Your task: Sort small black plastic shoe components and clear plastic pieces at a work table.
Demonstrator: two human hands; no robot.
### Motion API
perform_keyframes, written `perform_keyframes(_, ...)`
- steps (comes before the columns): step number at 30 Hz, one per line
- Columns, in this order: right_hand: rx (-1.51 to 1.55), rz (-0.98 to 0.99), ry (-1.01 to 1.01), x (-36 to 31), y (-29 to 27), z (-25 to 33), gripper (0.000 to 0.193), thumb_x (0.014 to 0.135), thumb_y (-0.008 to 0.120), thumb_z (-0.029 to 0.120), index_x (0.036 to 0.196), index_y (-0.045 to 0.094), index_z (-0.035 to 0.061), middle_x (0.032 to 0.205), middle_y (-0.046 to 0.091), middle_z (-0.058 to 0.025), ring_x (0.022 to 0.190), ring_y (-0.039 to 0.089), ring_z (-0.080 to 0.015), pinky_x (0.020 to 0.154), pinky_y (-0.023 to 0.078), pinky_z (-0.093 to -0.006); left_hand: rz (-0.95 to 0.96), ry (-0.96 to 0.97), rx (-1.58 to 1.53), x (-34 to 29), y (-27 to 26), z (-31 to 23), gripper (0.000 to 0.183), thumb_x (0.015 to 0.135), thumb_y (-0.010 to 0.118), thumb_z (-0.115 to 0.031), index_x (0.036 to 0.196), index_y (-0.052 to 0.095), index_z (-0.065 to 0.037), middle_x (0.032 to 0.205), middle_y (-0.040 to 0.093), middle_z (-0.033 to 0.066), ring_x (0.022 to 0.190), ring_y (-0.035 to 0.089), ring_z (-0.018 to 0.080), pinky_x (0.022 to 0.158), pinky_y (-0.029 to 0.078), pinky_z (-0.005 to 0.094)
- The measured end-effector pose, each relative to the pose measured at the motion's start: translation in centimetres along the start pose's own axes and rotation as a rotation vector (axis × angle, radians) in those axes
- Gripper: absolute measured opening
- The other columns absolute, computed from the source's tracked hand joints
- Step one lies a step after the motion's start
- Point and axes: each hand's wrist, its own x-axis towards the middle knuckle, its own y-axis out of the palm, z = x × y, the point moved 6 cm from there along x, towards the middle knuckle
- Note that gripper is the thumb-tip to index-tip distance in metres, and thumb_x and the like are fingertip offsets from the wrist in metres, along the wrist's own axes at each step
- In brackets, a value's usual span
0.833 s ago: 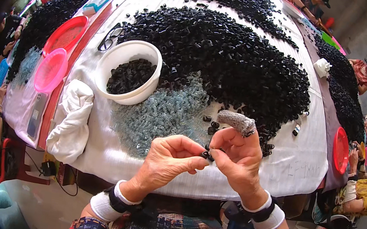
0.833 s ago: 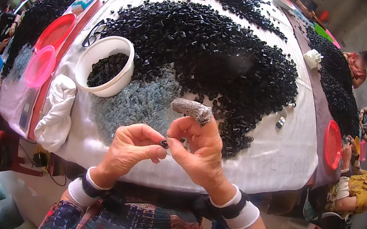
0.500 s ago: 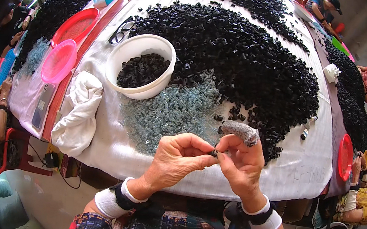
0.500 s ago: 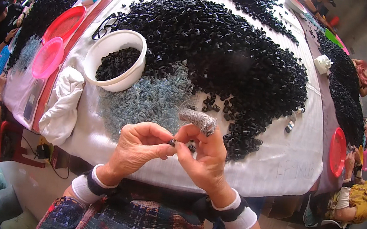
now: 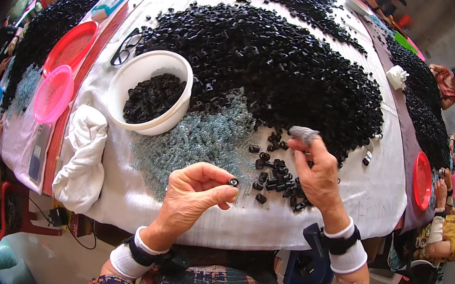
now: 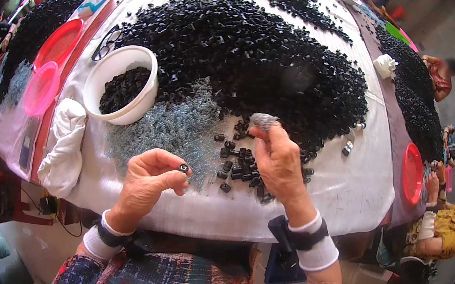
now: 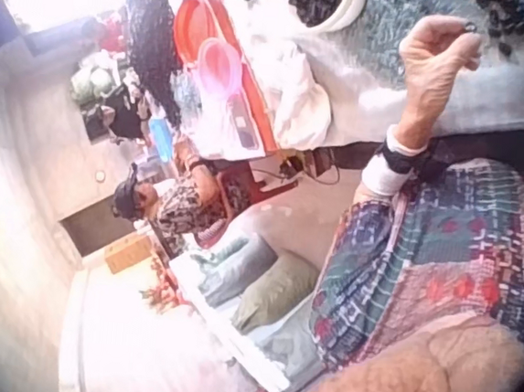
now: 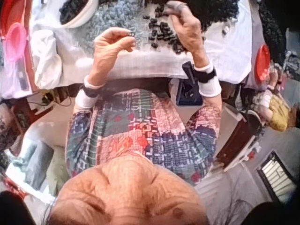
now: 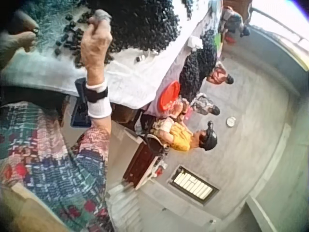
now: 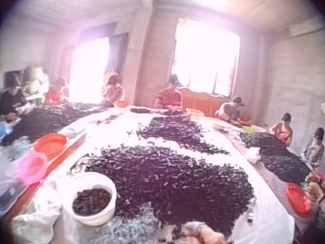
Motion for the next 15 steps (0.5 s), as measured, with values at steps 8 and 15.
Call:
perform_keyframes(8,-0.353,0.052,-0.2,2.2,0.9,-1.1,0.026,0.077,0.054,-0.008,0.101,0.059,0.0005,0.085,0.065,-0.0131,0.08,0.061,-0.03,0.072,0.05,-0.0364,0.026,-0.021,-0.048,0.3,-0.5,0.1,0.015,0.08,0.069,0.002,0.094,0.063,0.002,0.086,0.067,0.0119,0.07,0.065,0.0144,0.06,0.055,0.0257)
perform_keyframes(15,-0.436,0.228,-0.289,1.7,2.7,-0.3,0.017,0.074,0.056,-0.006,0.09,0.055,0.0003,0.086,0.059,-0.014,0.084,0.056,-0.0344,0.073,0.049,-0.0391,0.065,-0.068,-0.062,0.6,-0.1,0.3,0.016,0.08,0.071,0.001,0.094,0.063,0.003,0.083,0.067,0.0105,0.071,0.066,0.0135,0.06,0.056,0.0239)
